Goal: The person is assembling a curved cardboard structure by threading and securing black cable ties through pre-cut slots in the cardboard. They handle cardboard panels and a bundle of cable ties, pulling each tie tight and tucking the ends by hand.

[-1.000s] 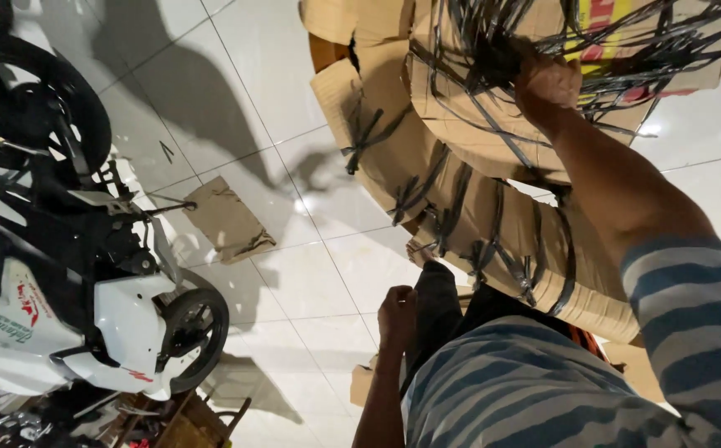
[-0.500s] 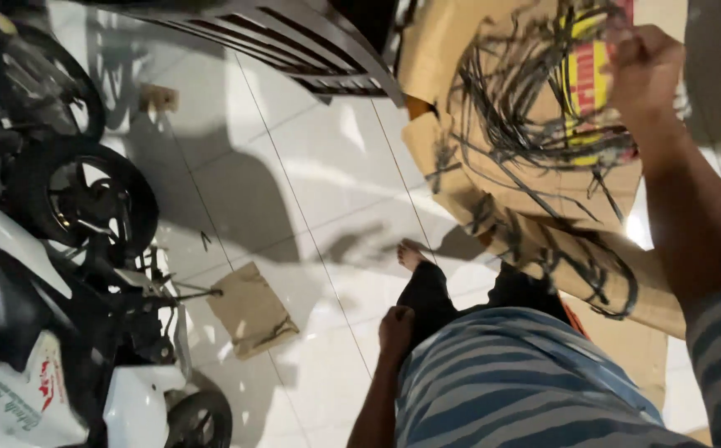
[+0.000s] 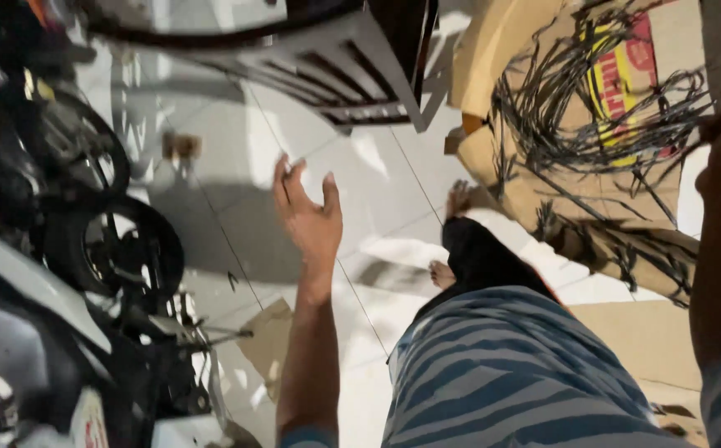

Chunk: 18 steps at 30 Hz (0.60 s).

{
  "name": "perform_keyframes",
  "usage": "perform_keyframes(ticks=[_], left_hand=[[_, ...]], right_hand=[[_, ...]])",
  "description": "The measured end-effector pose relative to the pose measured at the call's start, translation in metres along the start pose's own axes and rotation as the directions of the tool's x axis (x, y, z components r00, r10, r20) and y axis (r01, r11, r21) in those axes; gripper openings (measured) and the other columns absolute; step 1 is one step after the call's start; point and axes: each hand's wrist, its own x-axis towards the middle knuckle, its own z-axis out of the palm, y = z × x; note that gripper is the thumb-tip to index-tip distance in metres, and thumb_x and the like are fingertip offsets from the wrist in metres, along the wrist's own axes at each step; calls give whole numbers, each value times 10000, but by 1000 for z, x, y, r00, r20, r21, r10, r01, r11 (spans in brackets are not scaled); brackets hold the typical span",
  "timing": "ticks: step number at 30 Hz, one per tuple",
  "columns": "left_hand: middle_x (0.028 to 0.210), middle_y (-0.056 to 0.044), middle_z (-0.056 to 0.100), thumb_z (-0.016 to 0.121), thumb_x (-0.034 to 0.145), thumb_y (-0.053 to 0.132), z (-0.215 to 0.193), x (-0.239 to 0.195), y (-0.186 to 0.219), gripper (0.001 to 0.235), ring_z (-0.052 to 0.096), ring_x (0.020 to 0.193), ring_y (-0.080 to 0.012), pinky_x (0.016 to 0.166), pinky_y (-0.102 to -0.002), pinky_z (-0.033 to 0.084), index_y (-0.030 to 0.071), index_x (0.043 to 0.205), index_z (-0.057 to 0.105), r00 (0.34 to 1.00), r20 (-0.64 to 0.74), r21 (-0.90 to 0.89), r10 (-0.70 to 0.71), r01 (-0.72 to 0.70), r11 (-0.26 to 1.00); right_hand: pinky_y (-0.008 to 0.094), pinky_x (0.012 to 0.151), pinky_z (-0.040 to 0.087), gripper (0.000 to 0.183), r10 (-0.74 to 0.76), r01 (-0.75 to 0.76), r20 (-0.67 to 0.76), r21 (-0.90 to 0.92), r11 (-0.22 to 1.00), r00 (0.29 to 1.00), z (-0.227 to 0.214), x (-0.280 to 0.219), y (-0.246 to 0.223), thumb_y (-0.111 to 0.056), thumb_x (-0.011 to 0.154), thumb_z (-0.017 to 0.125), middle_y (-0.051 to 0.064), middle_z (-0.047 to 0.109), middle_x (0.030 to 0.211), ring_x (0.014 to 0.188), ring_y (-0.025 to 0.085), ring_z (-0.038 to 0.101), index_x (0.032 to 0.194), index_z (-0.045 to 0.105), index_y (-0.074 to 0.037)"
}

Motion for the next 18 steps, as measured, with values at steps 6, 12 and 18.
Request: perform_keyframes(ticks=[6, 12, 18], left_hand=[[1623, -152, 375, 838, 993, 318, 42, 145, 18, 669, 287, 1557, -369, 1332, -607, 173, 70, 1494, 470, 952, 86, 257, 294, -307, 916], [1296, -70, 694, 834, 979, 505, 57, 199, 30, 588, 624, 1201, -262, 1210, -595, 167, 65, 1338, 681, 822, 121, 245, 556, -568, 786], [1072, -79, 712, 812, 921, 475, 42, 194, 40, 499, 629, 990, -290, 978, -453, 436, 43, 1154, 720, 865, 150, 196, 478, -500, 844]], right_hand=[[169, 794, 547, 226, 72, -73, -155, -1, 997, 985, 32, -31, -18, -223, 1201, 455, -112, 519, 808, 748, 4, 560, 1337, 630, -181], [195, 689, 512, 122, 33, -11, -235, 97, 995, 971, 49, -32, -20, -151, 1227, 526, -23, 608, 806, 717, 67, 623, 1238, 646, -128], [120, 828, 507, 250, 282, -196, -273, 303, 933, 920, 5, -28, 10, -389, 1090, 592, -137, 507, 796, 786, -10, 539, 1284, 649, -240]])
